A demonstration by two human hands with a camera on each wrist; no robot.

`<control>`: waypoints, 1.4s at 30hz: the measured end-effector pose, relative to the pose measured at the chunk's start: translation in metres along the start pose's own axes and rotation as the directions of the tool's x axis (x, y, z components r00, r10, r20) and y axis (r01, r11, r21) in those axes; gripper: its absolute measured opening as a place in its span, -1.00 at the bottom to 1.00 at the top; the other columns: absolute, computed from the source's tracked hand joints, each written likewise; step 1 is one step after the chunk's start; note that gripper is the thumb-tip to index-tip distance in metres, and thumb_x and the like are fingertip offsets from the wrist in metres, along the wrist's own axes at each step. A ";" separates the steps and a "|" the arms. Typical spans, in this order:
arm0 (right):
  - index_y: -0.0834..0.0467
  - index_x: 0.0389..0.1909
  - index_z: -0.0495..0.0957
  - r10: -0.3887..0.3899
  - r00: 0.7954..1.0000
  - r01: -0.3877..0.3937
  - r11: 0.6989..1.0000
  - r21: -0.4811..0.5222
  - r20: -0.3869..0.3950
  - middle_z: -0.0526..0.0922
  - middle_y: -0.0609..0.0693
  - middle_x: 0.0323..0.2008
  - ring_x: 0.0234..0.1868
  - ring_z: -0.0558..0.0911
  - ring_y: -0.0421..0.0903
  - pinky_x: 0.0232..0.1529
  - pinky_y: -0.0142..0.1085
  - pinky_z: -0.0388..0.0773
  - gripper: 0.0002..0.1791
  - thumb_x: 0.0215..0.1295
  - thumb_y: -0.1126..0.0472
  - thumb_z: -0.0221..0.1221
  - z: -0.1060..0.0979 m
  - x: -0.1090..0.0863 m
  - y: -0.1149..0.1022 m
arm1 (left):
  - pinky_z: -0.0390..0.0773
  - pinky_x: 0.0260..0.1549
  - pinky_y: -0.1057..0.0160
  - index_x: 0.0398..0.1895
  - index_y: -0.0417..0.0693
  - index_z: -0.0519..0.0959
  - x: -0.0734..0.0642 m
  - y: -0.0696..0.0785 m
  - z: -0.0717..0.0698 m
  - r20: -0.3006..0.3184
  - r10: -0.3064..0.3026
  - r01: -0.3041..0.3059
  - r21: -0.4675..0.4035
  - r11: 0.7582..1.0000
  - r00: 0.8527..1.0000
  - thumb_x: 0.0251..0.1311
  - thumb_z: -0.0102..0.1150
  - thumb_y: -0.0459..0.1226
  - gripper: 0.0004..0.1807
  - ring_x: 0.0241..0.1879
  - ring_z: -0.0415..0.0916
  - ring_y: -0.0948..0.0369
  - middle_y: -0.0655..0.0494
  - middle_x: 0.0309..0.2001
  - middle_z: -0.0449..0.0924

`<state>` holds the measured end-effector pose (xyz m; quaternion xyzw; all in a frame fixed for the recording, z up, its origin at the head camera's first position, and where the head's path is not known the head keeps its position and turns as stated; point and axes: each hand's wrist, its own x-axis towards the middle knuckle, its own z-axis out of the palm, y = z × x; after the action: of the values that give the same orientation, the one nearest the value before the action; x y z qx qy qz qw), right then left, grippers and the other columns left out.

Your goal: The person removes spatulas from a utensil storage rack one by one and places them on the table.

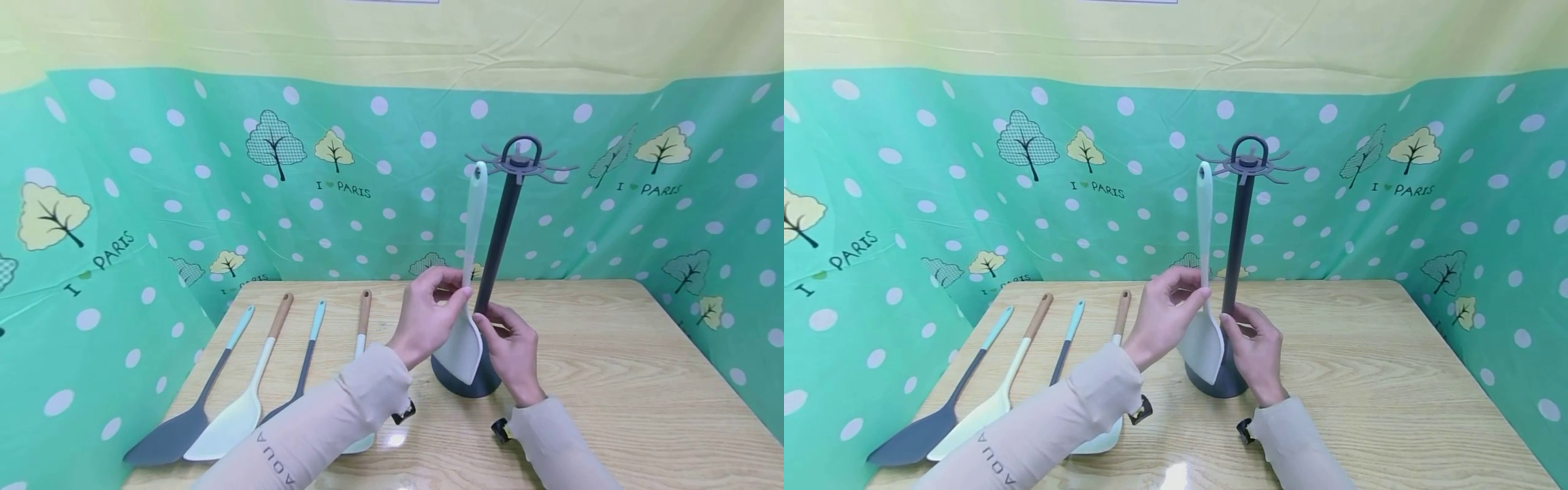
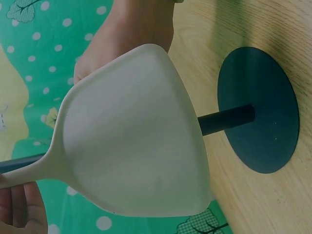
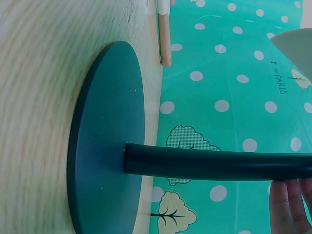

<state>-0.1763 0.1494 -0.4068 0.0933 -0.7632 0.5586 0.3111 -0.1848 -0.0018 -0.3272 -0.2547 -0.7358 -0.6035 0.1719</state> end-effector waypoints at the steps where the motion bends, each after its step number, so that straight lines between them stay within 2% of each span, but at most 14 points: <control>1: 0.27 -0.11 0.64 -0.001 1.000 0.001 1.000 0.003 -0.001 0.69 0.10 -0.27 -0.27 0.63 -0.25 -0.24 -0.47 0.60 -0.75 0.18 0.34 0.29 0.000 0.000 0.000 | 0.59 -0.21 0.32 -0.18 -0.16 0.60 0.000 0.000 0.000 -0.002 0.002 -0.002 -0.001 1.000 1.000 0.19 0.23 -0.38 -0.86 -0.26 0.55 0.27 0.11 -0.26 0.58; 11: 0.27 -0.11 0.64 0.002 1.000 -0.002 1.000 -0.015 0.007 0.69 0.09 -0.27 -0.26 0.63 -0.26 -0.24 -0.45 0.60 -0.76 0.19 0.34 0.28 -0.001 0.000 -0.001 | 0.60 -0.19 0.30 -0.20 -0.18 0.57 -0.006 0.001 -0.010 -0.009 0.007 -0.007 -0.001 1.000 1.000 0.19 0.22 -0.39 -0.87 -0.29 0.54 0.26 0.09 -0.28 0.56; 20: 0.26 -0.12 0.65 0.010 1.000 -0.010 1.000 -0.028 0.004 0.68 0.08 -0.27 -0.26 0.62 -0.26 -0.24 -0.44 0.60 -0.78 0.20 0.32 0.28 0.000 -0.001 -0.004 | 0.60 -0.21 0.26 -0.22 -0.16 0.59 -0.013 -0.006 -0.021 -0.020 -0.027 0.027 0.028 0.999 0.999 0.18 0.25 -0.38 -0.88 -0.29 0.54 0.22 0.07 -0.29 0.58; 25: 0.26 -0.13 0.65 0.011 1.000 -0.011 1.000 -0.026 0.003 0.68 0.07 -0.27 -0.26 0.62 -0.27 -0.24 -0.43 0.60 -0.78 0.20 0.32 0.28 0.000 -0.001 -0.004 | 0.61 -0.20 0.18 -0.23 -0.23 0.58 -0.017 -0.008 -0.024 -0.021 -0.057 0.058 0.032 0.998 0.998 0.16 0.25 -0.42 -0.87 -0.28 0.55 0.14 -0.02 -0.28 0.59; 33: 0.25 -0.13 0.65 0.001 1.000 -0.001 1.000 -0.027 0.003 0.68 0.07 -0.29 -0.27 0.62 -0.23 -0.25 -0.44 0.60 -0.78 0.20 0.33 0.28 0.000 -0.001 -0.004 | 0.61 -0.22 0.13 -0.26 -0.35 0.55 -0.024 0.021 -0.031 -0.010 -0.074 0.074 0.052 0.996 0.997 0.15 0.20 -0.51 -0.89 -0.30 0.54 0.03 -0.15 -0.30 0.56; 42: 0.26 -0.12 0.65 0.001 1.000 -0.001 1.000 -0.012 0.009 0.68 0.07 -0.30 -0.28 0.63 -0.22 -0.24 -0.43 0.61 -0.78 0.19 0.33 0.28 -0.001 -0.001 -0.002 | 0.62 -0.26 0.17 -0.28 -0.36 0.54 -0.028 0.018 -0.034 0.005 -0.088 0.087 0.070 0.994 0.996 0.14 0.20 -0.52 -0.91 -0.33 0.53 0.04 -0.15 -0.32 0.57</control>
<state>-0.1745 0.1491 -0.4053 0.0937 -0.7679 0.5537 0.3080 -0.1536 -0.0373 -0.3208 -0.2187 -0.7675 -0.5834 0.1510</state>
